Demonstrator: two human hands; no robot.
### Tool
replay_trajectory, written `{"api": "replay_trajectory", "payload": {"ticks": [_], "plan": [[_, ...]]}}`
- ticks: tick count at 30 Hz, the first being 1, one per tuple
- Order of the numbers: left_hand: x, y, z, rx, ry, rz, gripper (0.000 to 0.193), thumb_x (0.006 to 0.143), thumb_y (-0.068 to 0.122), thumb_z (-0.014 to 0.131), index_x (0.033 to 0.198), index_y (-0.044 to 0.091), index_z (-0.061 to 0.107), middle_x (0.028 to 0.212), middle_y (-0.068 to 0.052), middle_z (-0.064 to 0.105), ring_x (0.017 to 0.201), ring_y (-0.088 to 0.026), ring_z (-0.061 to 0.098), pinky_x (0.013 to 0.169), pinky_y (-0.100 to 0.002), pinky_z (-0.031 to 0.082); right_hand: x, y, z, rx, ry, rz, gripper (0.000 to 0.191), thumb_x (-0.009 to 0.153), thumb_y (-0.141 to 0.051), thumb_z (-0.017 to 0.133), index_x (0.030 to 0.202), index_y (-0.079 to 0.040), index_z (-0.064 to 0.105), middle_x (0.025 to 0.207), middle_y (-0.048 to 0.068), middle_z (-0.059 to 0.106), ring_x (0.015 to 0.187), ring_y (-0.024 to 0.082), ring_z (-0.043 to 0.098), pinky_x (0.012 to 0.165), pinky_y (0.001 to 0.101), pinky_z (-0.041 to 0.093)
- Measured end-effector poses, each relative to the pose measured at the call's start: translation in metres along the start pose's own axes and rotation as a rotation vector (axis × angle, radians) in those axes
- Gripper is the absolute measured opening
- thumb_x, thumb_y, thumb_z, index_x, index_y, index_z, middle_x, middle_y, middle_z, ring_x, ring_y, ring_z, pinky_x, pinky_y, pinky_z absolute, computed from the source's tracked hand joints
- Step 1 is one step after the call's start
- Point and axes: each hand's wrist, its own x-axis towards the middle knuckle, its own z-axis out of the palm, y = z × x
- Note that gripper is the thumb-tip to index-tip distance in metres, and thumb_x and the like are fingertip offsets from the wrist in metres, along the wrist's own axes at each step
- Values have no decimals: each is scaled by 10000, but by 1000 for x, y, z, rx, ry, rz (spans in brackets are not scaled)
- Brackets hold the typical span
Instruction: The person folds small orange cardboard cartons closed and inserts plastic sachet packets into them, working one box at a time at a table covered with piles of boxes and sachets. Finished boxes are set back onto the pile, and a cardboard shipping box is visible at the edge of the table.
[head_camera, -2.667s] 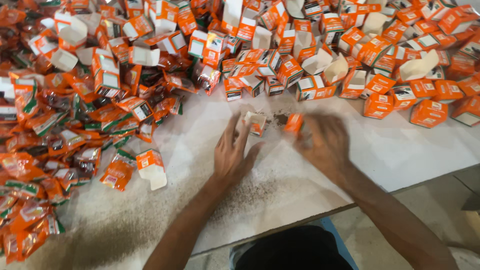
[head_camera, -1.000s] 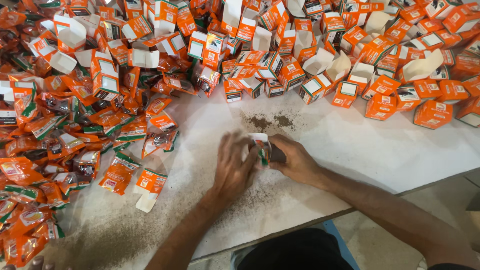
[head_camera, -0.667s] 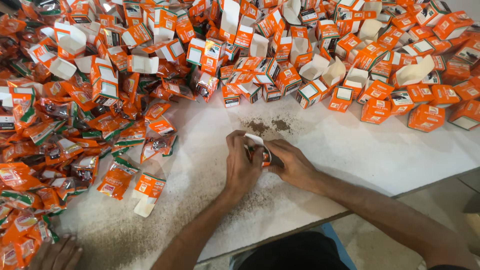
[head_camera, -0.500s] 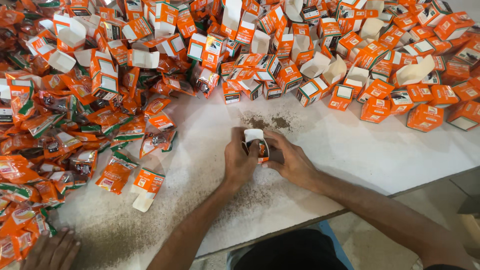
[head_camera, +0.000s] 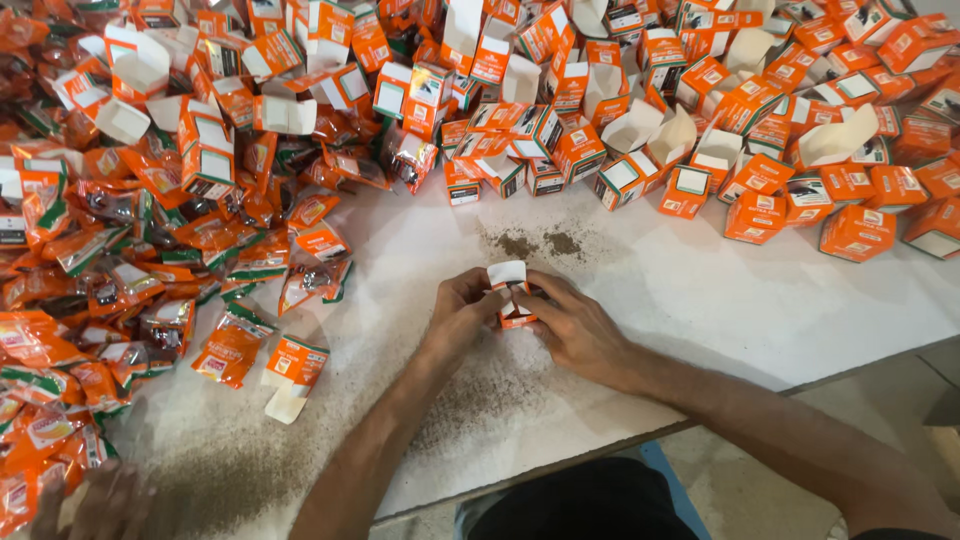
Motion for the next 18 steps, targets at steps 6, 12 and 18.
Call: {"api": "replay_trajectory", "payload": {"ticks": [6,12,18], "plan": [[-13,14,22,497,141,401,348,868,72,693,1202,-23,673,1102,-143,703,981,-251,685,823,-361,564,-1,1,-1,155,14,143,440,839,-48,774,1182,-33,499,1338,167,592,1184,415,624,919,460,548],[-36,26,19,818,-84,816,411,851,76,759,1240,-4,652,1379,-220,641,1357,-384,570,1111,-449,496,-1,4,1,230,21,217,550,819,-75,804,1198,-42,407,1280,201,621,1143,422,646,893,456,552],[-31,22,25,731,26,706,203,901,49,763,1082,22,674,1359,-157,687,1344,-331,640,1088,-412,563,-1,3,0,241,2,251,545,855,-80,782,1248,-54,405,1252,188,643,1105,388,682,877,440,566]]}}
